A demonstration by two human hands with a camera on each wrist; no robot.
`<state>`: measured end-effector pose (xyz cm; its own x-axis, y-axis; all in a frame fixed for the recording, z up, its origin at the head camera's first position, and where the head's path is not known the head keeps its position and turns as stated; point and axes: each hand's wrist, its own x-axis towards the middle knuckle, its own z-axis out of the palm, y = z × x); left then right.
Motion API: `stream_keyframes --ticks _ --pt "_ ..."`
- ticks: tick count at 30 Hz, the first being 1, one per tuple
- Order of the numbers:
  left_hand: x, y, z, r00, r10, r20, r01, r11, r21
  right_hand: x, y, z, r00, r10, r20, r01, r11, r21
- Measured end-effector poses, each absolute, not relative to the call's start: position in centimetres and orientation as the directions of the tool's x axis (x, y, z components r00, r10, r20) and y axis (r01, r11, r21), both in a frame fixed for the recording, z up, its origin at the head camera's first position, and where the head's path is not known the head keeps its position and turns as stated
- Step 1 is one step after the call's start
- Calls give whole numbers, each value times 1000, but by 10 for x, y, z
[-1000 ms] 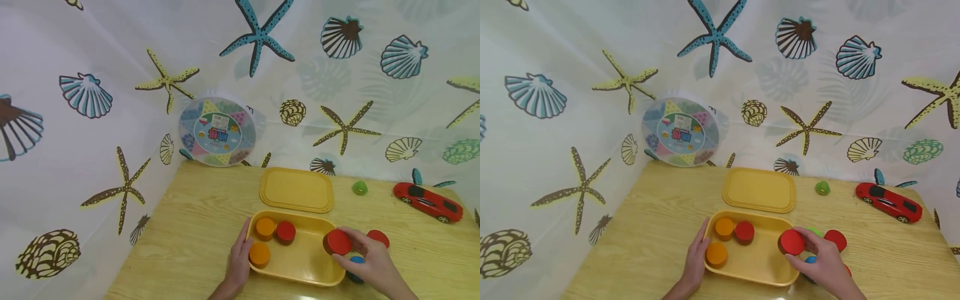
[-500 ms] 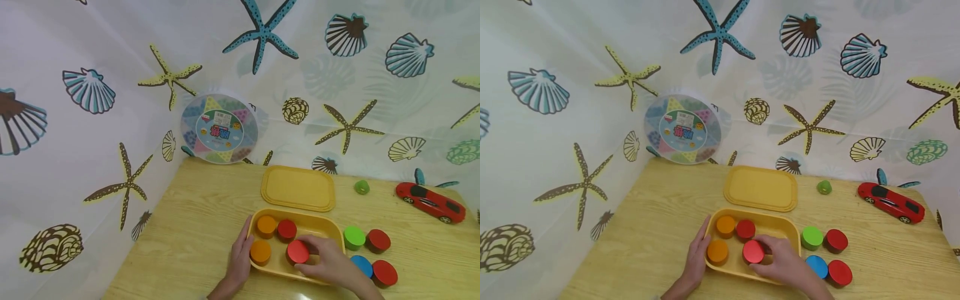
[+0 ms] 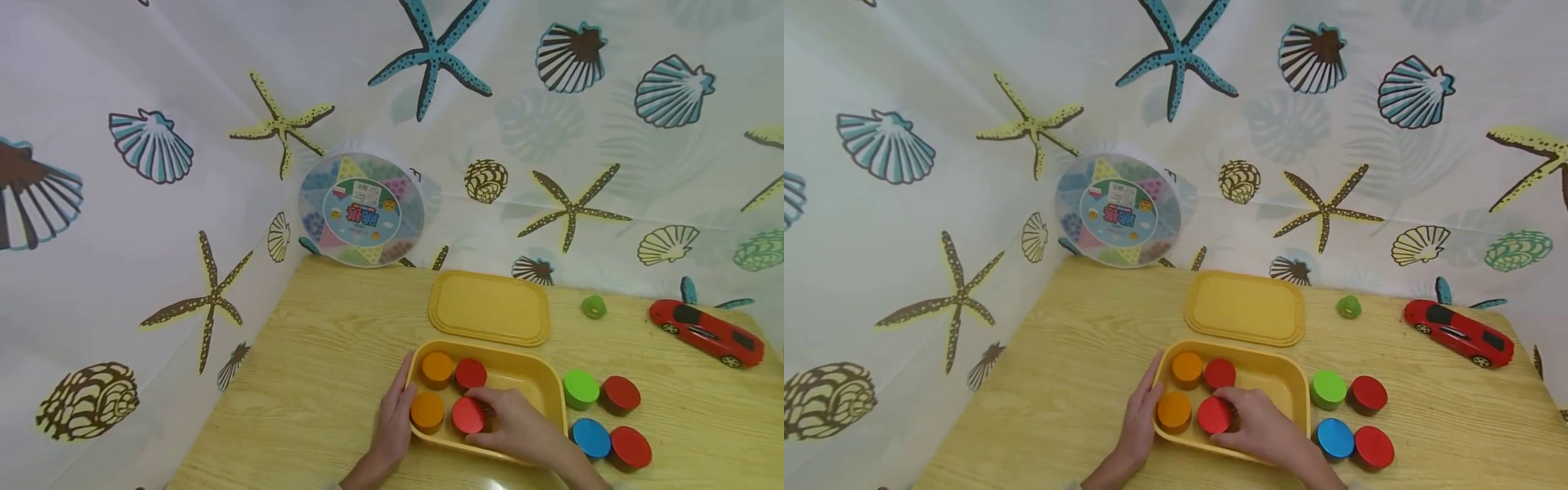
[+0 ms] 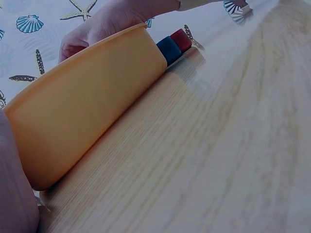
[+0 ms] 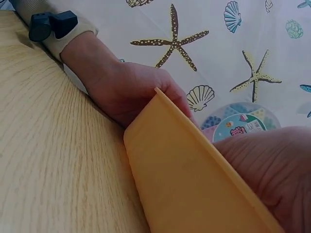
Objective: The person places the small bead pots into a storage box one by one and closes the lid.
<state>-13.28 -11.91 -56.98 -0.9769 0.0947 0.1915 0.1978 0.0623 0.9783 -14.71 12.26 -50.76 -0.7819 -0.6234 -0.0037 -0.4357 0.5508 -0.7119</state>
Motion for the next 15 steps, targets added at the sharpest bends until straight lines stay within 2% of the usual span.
stream_keyframes --ticks 11,15 --pt "-133 -119 -567 -978 98 183 189 53 981 -148 118 -511 -781 -624 29 -471 557 -684" --pt "-132 -118 -567 -979 98 177 184 59 981 -145 120 -509 -785 -619 33 -453 536 -712"
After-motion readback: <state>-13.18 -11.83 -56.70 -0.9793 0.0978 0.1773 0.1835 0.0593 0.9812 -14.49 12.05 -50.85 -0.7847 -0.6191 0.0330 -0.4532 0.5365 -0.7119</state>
